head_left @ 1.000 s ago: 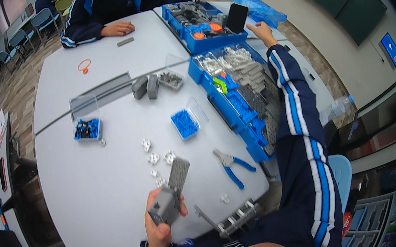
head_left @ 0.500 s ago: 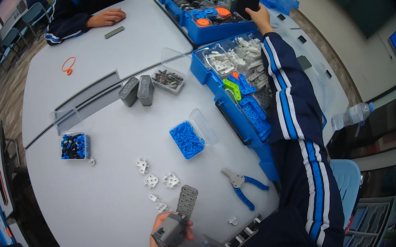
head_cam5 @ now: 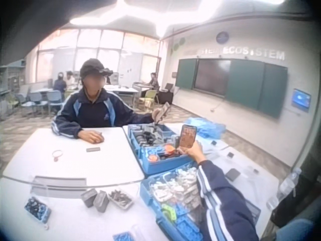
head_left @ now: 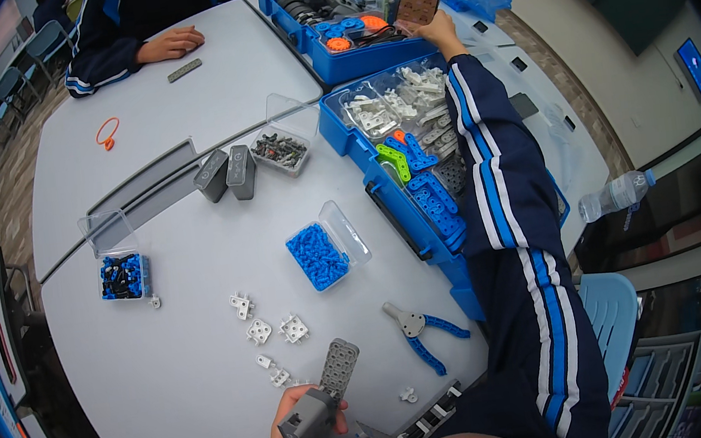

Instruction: The person assembles a mechanical structure using gray and blue plastic components, connecting beams and attaching a gray motor-like unit. They repeatedly pick up parts, align them, and secure connections while occasionally referencing a phone on the table.

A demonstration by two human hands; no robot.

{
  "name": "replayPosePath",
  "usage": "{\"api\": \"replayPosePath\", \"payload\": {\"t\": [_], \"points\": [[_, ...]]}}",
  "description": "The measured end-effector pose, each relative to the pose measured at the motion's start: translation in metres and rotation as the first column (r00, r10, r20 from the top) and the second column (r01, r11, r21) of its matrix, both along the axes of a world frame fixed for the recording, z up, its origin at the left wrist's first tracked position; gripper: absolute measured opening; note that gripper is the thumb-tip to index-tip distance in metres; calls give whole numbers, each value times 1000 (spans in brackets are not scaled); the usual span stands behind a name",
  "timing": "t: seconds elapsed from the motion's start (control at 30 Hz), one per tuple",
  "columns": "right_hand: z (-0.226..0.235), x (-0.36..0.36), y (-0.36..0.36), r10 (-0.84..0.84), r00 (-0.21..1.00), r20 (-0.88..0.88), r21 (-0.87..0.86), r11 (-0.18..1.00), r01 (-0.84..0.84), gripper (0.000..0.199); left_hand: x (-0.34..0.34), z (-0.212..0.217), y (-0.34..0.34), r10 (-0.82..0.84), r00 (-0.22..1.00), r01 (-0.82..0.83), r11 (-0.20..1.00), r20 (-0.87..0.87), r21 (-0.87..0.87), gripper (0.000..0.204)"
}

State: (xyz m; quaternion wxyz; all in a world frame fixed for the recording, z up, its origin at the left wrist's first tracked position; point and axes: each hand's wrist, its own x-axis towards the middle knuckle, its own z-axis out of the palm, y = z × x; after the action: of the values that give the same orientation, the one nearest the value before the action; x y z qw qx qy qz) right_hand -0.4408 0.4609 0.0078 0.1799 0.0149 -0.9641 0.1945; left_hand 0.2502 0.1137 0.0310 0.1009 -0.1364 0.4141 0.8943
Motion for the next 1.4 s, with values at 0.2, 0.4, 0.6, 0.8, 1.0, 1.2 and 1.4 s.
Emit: {"api": "replayPosePath", "payload": {"t": [0.2, 0.4, 0.6, 0.8, 1.0, 1.2, 1.4], "points": [[8, 16, -3, -113, 987, -117, -342, 937, 66, 58, 1, -1, -3, -24, 999, 23, 999, 28, 32, 95], [11, 31, -6, -18, 990, -141, -395, 918, -40, 56, 4, -5, -3, -6, 1000, 6, 999, -8, 47, 95], [5, 29, -5, 16, 986, -164, -398, 914, -82, 52, 4, -4, -2, -7, 1000, 8, 1000, -3, 25, 94], [6, 29, -4, -13, 985, -171, -428, 901, -62, 46, 2, -3, -2, -8, 1000, 8, 1000, -8, 27, 94], [11, 36, -9, -33, 985, -170, -468, 882, -51, 43, 2, -1, -1, -9, 1000, 9, 1000, 8, 19, 93], [11, 38, -9, -57, 975, -215, -532, 844, -68, 39, 2, -2, -2, -13, 1000, 13, 1000, 8, 18, 93], [9, 35, -6, -6, 966, -258, -615, 772, -159, 35, 3, -4, -1, -16, 1000, 16, 1000, 1, 5, 94]]}}
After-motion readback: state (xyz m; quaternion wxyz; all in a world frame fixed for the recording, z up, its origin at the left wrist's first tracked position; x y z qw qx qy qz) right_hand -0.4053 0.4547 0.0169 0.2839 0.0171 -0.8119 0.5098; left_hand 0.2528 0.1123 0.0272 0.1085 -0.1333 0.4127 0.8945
